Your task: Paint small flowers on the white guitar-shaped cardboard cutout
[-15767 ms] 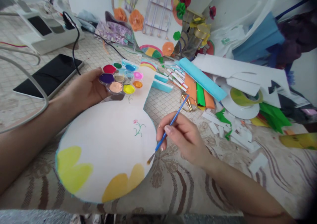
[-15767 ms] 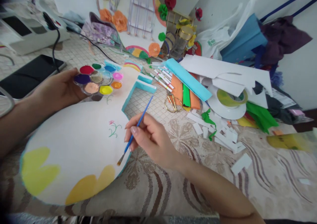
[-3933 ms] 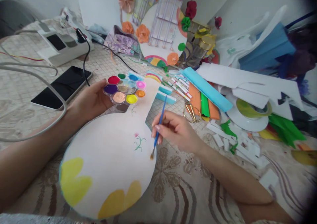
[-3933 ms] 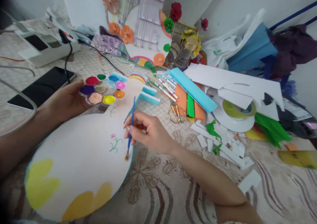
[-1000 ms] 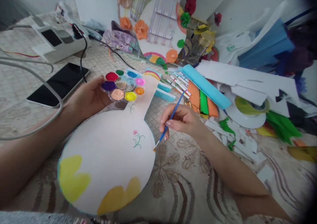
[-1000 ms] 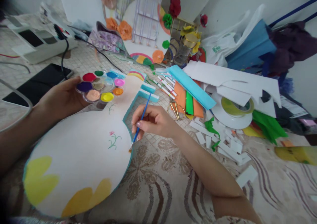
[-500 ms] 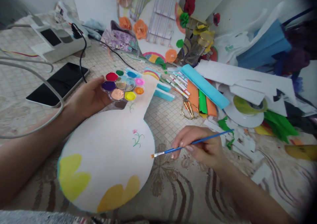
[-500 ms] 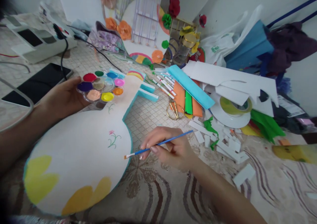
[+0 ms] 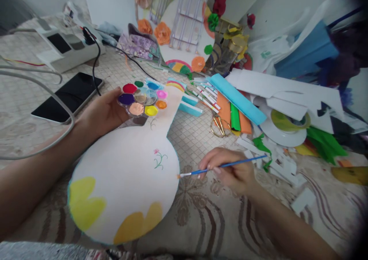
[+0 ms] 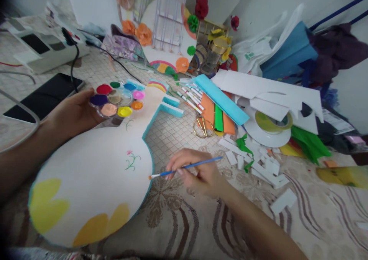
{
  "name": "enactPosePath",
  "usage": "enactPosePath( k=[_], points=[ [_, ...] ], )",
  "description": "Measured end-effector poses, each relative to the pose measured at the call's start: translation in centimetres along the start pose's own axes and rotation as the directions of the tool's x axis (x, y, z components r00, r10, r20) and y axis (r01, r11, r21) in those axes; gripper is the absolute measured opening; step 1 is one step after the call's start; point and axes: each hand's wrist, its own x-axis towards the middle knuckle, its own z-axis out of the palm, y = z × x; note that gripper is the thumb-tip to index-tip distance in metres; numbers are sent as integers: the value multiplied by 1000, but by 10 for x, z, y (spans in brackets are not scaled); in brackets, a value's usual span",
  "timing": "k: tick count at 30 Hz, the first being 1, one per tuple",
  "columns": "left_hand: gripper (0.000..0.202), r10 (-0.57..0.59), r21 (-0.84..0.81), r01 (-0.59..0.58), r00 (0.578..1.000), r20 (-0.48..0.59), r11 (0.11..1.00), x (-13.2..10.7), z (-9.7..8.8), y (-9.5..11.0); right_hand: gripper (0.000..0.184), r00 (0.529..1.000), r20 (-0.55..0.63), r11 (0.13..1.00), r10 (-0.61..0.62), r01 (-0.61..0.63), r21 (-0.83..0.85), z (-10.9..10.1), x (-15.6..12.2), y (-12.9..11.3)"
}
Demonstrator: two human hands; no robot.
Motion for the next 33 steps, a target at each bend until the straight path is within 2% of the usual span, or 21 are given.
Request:
enactPosePath(
  k=[3,8,12,14,16,19,24,25,27,29,30,33],
  points=[
    [32,0,3,0,1000,8,1000,1,0,0,15,994,-89,991,67,-56,119,-2,3,-2],
    [31,-4,-24,4,1000,-19,1000,0,1,0,14,992,36,950,117,-123,288,14,4,1],
    [33,-8,-37,8,1000,-4,999,1,1,1,14,985,99,952,140,-161,262,14,1,11],
    [34,-10,-41,10,1000,-2,999,2,0,1,13,986,53,961,155,-163,224,7,0,15],
    [34,-12,-38,12,1000,-3,999,3,0,1,13,984,-48,963,174,-160,215,1,0,16],
    [32,-14,-26,14,1000,-4,1000,2,0,1,12,977,-115,951,179,-142,274,2,-1,14],
    [31,-1,2,1,1000,-3,1000,-2,4,1,11,980,38,934,194,-196,299,13,-1,15],
    [31,0,3,0,1000,1,1000,-2,5,1,11,981,24,941,191,-190,279,11,-1,17],
    [30,-2,-4,2,1000,8,1000,-2,6,1,11,979,-78,955,186,-162,248,4,-1,21],
    [31,-3,-15,3,1000,14,1000,-1,5,1,10,963,-179,951,203,-151,269,0,-2,24],
    [32,-6,-19,7,1000,12,1000,-1,4,1,9,957,-194,943,217,-154,295,0,-3,24],
    [33,-18,-29,18,1000,1,999,0,4,2,7,962,-95,907,257,-206,368,9,-5,22]
  ],
)
